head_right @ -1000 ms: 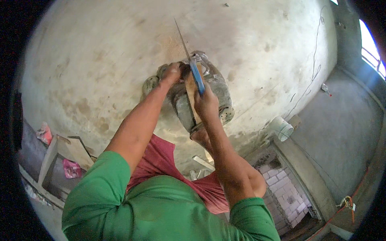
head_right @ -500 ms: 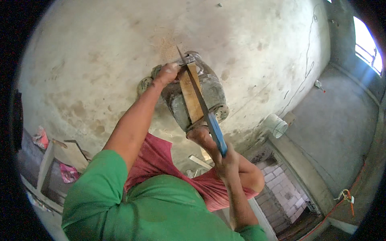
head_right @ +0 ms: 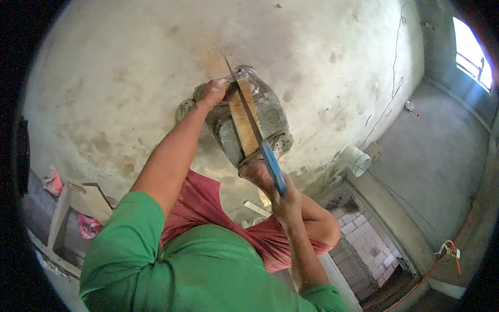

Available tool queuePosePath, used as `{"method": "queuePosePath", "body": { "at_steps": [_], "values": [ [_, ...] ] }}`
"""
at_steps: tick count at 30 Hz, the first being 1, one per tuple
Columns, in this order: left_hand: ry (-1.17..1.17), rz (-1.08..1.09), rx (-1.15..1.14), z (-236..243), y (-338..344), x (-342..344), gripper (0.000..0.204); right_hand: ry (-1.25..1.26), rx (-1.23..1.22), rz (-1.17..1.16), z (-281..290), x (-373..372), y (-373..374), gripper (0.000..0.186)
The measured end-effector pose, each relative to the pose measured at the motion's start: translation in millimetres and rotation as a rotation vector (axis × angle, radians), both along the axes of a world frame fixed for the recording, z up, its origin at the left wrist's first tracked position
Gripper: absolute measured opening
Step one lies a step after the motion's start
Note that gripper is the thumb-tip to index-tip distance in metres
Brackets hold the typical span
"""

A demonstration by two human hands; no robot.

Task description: The person marks a wooden board with a pencil and cuts it using a hand saw.

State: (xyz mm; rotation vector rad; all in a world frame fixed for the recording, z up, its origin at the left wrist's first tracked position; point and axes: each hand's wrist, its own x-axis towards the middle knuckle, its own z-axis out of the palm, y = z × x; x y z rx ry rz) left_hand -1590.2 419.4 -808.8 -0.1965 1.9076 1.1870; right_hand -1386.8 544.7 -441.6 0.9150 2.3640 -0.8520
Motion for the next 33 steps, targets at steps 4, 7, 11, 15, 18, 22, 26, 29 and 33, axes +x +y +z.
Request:
{"method": "queuePosePath", "body": {
  "at_steps": [4, 7, 11, 15, 18, 22, 26, 29, 33],
  "values": [
    [0.093, 0.064, 0.072, 5.1, -4.0, 4.6, 0.030, -0.120, -0.005, -0.038, 28.6, 9.0, 0.6, 0.037],
    [0.191, -0.046, 0.000, -1.0, -2.9, 1.3, 0.031, 0.002, 0.049, 0.065, -62.9, -42.8, -3.1, 0.030],
    [0.198, -0.106, -0.114, -6.1, 5.8, -2.2, 0.032, 0.142, 0.076, 0.153, -183.5, -131.1, -4.7, 0.030],
    [0.084, -0.106, -0.092, -1.4, -7.4, -10.8, 0.031, 0.149, 0.016, 0.110, -151.1, -100.2, -7.4, 0.029],
    [0.180, -0.058, -0.066, 10.0, -7.5, 8.0, 0.031, -0.042, -0.047, -0.026, -37.2, -26.0, -4.4, 0.029],
    [0.088, 0.005, 0.077, 3.6, -12.2, 0.3, 0.032, -0.001, -0.014, -0.031, 37.3, 29.3, 1.9, 0.033],
    [0.177, -0.053, 0.061, 12.2, 16.5, 4.5, 0.032, -0.002, 0.090, 0.030, -47.2, -7.9, 7.9, 0.031],
    [0.254, -0.033, -0.232, -33.2, -29.7, -8.0, 0.030, 0.211, -0.025, 0.077, -157.4, -100.0, -31.6, 0.027],
    [-0.008, -0.058, 0.056, 12.4, 16.0, -0.7, 0.030, 0.147, 0.075, 0.091, -158.7, -103.3, 6.5, 0.026]
  ]
}}
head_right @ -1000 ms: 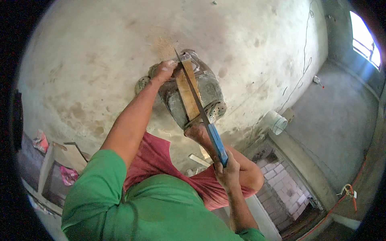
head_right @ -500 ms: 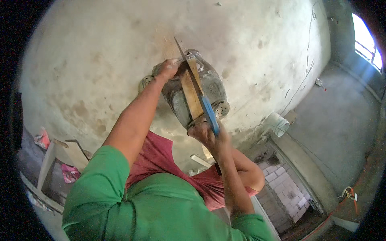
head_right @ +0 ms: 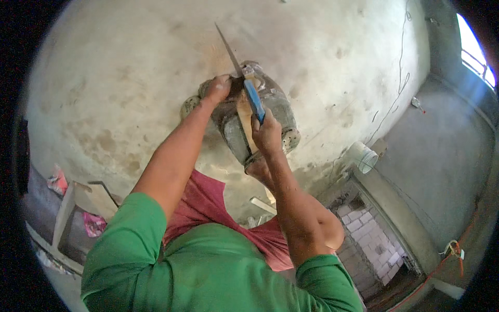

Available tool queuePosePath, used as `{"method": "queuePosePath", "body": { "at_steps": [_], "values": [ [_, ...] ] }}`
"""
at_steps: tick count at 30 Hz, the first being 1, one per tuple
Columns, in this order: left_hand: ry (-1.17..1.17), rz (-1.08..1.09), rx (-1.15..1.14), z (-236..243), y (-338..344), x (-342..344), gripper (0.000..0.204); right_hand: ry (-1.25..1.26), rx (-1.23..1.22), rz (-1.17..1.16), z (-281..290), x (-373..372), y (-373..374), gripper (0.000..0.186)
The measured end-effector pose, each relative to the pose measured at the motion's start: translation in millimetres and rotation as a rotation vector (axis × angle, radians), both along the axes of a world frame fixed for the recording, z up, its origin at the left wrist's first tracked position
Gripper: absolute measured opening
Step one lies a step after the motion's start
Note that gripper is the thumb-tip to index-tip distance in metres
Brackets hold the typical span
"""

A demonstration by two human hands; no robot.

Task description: The person marks a wooden board with a pencil and cuts it using a hand saw.

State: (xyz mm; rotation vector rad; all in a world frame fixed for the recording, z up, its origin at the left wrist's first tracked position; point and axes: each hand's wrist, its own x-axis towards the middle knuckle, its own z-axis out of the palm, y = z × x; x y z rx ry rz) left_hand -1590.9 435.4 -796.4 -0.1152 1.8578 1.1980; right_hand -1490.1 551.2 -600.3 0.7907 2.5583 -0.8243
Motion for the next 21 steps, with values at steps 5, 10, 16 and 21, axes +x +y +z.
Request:
{"method": "queuePosePath", "body": {
  "at_steps": [5, 10, 16, 21],
  "values": [
    [0.172, 0.021, -0.054, -8.3, -30.2, -0.2, 0.032, -0.247, -0.057, -0.050, 144.8, 62.4, -13.0, 0.033],
    [0.033, 0.083, 0.090, -6.8, -22.5, 2.1, 0.039, -0.243, -0.077, -0.074, 213.1, 100.3, -10.3, 0.033],
    [0.381, 0.043, -0.103, -45.6, -24.2, -1.0, 0.034, 0.032, -0.068, -0.029, 0.6, 2.3, -24.2, 0.027],
    [0.280, 0.006, -0.102, -28.3, -21.4, 4.3, 0.029, -0.042, -0.092, -0.017, 26.3, 3.5, -15.6, 0.029]
  ]
}}
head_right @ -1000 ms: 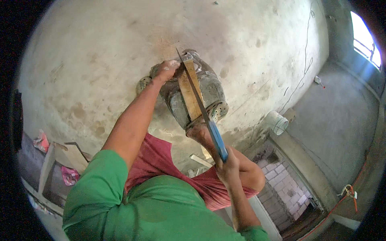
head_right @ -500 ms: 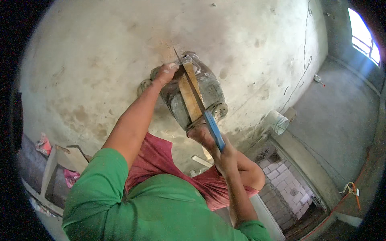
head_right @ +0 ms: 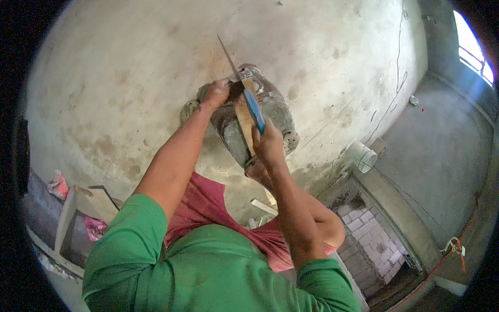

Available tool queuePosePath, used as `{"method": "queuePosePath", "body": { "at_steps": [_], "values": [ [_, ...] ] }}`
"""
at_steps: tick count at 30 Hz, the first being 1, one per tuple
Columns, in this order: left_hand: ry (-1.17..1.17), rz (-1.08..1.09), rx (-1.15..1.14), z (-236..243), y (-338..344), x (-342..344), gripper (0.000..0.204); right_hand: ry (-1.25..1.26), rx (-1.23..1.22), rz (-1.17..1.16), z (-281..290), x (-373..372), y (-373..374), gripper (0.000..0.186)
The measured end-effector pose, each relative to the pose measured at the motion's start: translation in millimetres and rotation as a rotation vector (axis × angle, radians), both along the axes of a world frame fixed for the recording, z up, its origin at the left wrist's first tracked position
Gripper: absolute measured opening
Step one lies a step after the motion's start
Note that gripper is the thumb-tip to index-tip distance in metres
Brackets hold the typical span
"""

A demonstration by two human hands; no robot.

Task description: The person marks a wooden board with a pencil and cuts it using a hand saw.

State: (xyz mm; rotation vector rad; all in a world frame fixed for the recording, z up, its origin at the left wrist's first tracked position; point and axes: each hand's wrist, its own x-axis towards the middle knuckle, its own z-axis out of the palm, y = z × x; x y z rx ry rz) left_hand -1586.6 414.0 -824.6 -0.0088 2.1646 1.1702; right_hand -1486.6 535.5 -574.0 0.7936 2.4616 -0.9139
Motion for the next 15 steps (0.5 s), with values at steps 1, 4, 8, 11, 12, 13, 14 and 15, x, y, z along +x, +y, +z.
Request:
{"method": "queuePosePath", "body": {
  "at_steps": [1, 4, 8, 11, 12, 13, 14, 15],
  "values": [
    [-0.001, 0.001, 0.003, 3.9, -3.5, -2.9, 0.029, -0.018, 0.017, 0.012, 35.9, 7.1, -6.1, 0.027],
    [-0.089, 0.038, 0.176, 20.2, -0.1, -3.0, 0.028, -0.272, 0.030, -0.091, 137.6, 72.6, 6.4, 0.033],
    [-0.211, 0.153, 0.311, 2.0, -10.0, 2.5, 0.034, -0.199, 0.021, -0.072, 192.1, 101.8, 1.8, 0.034],
    [-0.143, 0.106, 0.224, 5.0, 2.0, 4.1, 0.034, -0.029, 0.054, 0.014, 105.9, 112.3, 10.4, 0.041],
    [-0.058, 0.041, 0.138, 12.2, 16.5, 3.2, 0.033, -0.139, 0.116, -0.005, 59.2, 97.5, 19.1, 0.042],
    [-0.050, 0.046, 0.126, 9.4, 16.4, 1.9, 0.033, -0.083, 0.084, -0.063, 22.6, 67.4, 11.8, 0.036],
    [0.006, -0.011, 0.018, 3.6, 14.9, -0.2, 0.032, -0.021, 0.047, -0.116, -12.6, 34.5, 2.5, 0.031],
    [0.058, -0.071, -0.084, -0.1, 14.9, -3.9, 0.033, 0.095, 0.106, -0.039, -44.0, 19.4, 4.0, 0.029]
  ]
}}
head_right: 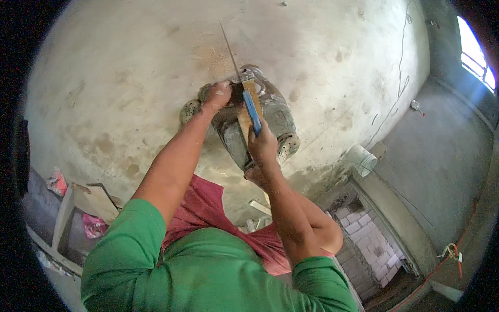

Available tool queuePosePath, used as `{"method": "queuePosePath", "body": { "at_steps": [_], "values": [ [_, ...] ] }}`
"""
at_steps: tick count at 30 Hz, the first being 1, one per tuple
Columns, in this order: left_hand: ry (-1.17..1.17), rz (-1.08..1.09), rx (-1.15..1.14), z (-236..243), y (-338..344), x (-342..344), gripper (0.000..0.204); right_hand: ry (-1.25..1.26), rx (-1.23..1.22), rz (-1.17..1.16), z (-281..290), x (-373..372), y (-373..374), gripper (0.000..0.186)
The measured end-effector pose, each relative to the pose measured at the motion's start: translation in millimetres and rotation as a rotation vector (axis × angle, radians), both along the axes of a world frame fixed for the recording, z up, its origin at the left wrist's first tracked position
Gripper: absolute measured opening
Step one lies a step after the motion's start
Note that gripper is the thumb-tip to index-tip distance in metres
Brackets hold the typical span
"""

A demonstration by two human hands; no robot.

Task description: The person marks a wooden board with a pencil and cuts it using a hand saw.

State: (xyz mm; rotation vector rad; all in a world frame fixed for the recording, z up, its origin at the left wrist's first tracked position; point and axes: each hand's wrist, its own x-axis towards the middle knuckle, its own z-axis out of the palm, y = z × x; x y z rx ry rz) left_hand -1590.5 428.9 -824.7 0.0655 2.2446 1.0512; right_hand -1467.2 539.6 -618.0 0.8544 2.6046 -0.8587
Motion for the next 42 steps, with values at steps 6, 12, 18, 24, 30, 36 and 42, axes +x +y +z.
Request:
{"method": "queuePosePath", "body": {
  "at_steps": [6, 12, 18, 24, 30, 36, 42],
  "values": [
    [-0.143, 0.089, 0.156, 3.4, -16.0, 7.3, 0.033, -0.196, -0.184, -0.063, 103.7, 11.7, -9.1, 0.030],
    [-0.356, 0.176, 0.383, 4.7, -15.2, 5.5, 0.036, -0.243, -0.048, 0.002, 239.6, 115.4, 8.0, 0.033],
    [-0.099, 0.118, 0.192, 11.2, -4.2, 12.3, 0.033, -0.165, -0.016, -0.027, 53.0, 48.0, -1.8, 0.039],
    [-0.232, 0.124, 0.208, 14.2, -6.5, 5.4, 0.034, 0.056, 0.035, 0.004, -1.4, 26.4, -0.5, 0.036],
    [-0.020, 0.123, 0.173, 11.8, 3.7, -8.2, 0.035, -0.061, 0.004, 0.103, 33.3, -47.2, 2.6, 0.036],
    [-0.078, 0.182, 0.160, 16.6, 6.7, -11.8, 0.037, -0.131, -0.065, 0.097, 56.3, -24.0, 12.3, 0.037],
    [-0.237, 0.236, 0.223, 22.6, -10.4, -11.3, 0.031, -0.358, -0.072, -0.008, 231.1, 102.4, 4.6, 0.038]
  ]
}}
